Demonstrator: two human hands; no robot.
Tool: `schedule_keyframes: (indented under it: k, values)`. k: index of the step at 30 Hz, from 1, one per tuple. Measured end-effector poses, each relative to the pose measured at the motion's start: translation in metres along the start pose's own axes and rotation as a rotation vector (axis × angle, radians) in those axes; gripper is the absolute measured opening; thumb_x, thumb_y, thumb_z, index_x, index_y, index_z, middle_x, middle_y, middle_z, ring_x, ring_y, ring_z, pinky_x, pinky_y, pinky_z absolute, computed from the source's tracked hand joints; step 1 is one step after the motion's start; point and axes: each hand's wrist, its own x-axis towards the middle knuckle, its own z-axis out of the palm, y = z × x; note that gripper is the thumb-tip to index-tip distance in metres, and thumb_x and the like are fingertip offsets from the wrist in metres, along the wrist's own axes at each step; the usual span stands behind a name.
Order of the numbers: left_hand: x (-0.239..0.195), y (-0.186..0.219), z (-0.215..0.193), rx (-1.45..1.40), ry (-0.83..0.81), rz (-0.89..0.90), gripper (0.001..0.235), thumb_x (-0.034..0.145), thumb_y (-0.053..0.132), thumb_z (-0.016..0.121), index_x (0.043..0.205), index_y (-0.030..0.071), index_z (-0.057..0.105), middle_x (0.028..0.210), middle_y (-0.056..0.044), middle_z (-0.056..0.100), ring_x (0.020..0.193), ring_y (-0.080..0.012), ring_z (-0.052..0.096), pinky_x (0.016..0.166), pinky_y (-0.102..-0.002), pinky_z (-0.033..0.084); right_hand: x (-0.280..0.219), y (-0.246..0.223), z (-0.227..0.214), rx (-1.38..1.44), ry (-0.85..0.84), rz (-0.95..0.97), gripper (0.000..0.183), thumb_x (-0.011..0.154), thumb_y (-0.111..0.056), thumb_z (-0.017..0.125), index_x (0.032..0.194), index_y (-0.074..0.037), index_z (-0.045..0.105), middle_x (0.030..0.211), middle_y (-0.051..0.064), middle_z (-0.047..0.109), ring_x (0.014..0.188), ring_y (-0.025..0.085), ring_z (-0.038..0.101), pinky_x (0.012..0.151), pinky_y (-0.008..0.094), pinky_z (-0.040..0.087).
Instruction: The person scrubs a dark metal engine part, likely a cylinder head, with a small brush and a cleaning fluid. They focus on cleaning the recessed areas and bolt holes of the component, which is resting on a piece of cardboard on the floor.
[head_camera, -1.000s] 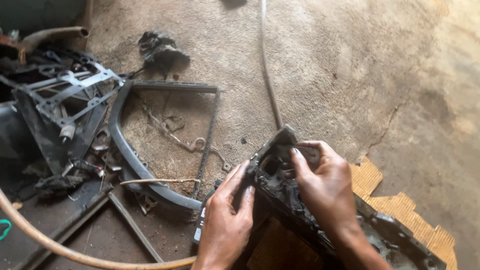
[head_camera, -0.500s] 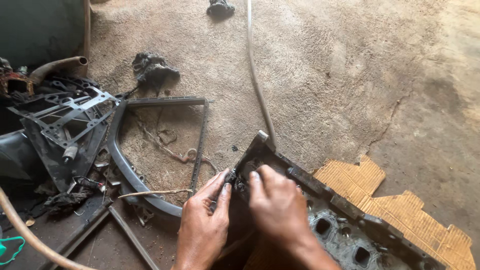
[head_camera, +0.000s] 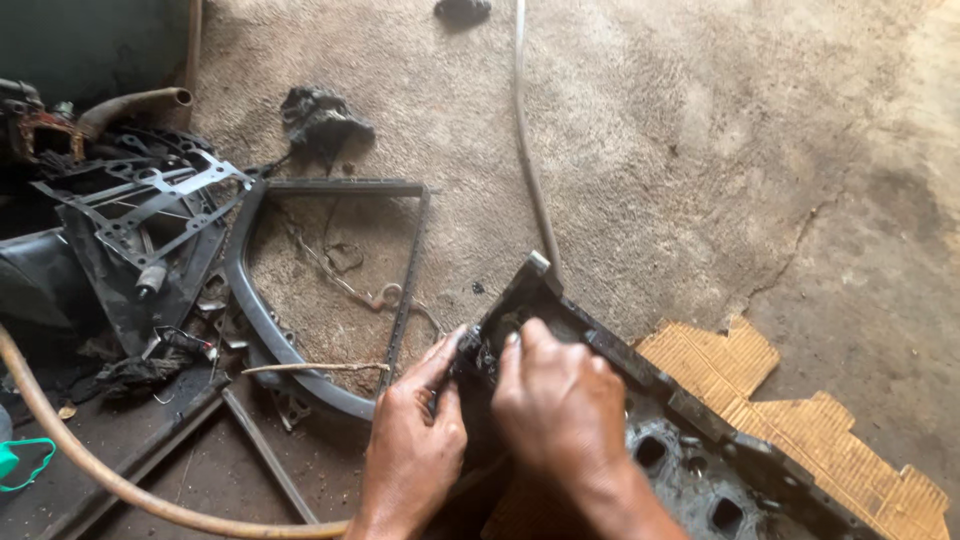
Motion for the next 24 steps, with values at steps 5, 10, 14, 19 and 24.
schedule_keyframes:
  k: [5, 10, 14, 19, 24]
  values:
    - [-0.002, -0.006, -0.005, -0.014, -0.027, 0.01, 0.053, 0.086, -0.004, 0.051, 0.138, -0.001, 0.058, 0.141, -0.02, 0.063, 0.138, -0.0272, 0.057, 0.115, -0.035, 0.041, 0.014, 0.005, -0.021, -0.041, 0.097, -0.223, 0.031, 0.094, -0.03, 0.051, 0.092, -0.008, 0.074, 0.093, 0.023, 0.073, 0.087, 0.046, 0.07, 0.076, 0.059, 0.056]
    - [-0.002, -0.005, -0.004, -0.023, -0.023, 0.013, 0.058, 0.084, -0.005, 0.049, 0.141, -0.001, 0.057, 0.145, -0.02, 0.06, 0.14, -0.0291, 0.053, 0.118, -0.036, 0.036, 0.03, 0.005, -0.009, -0.017, -0.163, 0.026, 0.037, 0.096, -0.033, 0.051, 0.099, -0.004, 0.074, 0.097, 0.024, 0.078, 0.092, 0.038, 0.074, 0.091, 0.051, 0.06]
    - [-0.003, -0.007, -0.006, -0.046, -0.008, 0.057, 0.055, 0.086, -0.004, 0.05, 0.141, 0.0, 0.058, 0.146, -0.021, 0.058, 0.14, -0.0308, 0.053, 0.118, -0.037, 0.037, 0.031, 0.034, 0.013, -0.69, 0.104, -0.695, 0.027, 0.1, -0.015, 0.053, 0.114, 0.002, 0.068, 0.123, 0.027, 0.07, 0.09, 0.039, 0.076, 0.074, 0.043, 0.062]
    - [-0.016, -0.006, -0.004, -0.03, -0.023, -0.035, 0.064, 0.097, 0.005, 0.055, 0.16, 0.007, 0.045, 0.157, -0.022, 0.046, 0.141, -0.0359, 0.048, 0.114, -0.043, 0.038, 0.007, 0.039, -0.019, -0.1, -0.121, -0.195, 0.03, 0.103, -0.027, 0.062, 0.125, -0.009, 0.072, 0.099, 0.019, 0.08, 0.085, 0.028, 0.076, 0.077, 0.043, 0.059]
    - [-0.029, 0.01, -0.002, -0.068, -0.088, -0.423, 0.046, 0.094, 0.022, 0.059, 0.138, 0.009, 0.053, 0.133, -0.015, 0.06, 0.128, -0.0266, 0.058, 0.107, -0.04, 0.045, -0.033, 0.029, -0.032, -0.32, -0.007, -0.476, 0.047, 0.09, -0.022, 0.064, 0.137, -0.026, 0.069, 0.103, 0.009, 0.068, 0.087, 0.026, 0.067, 0.072, 0.041, 0.057]
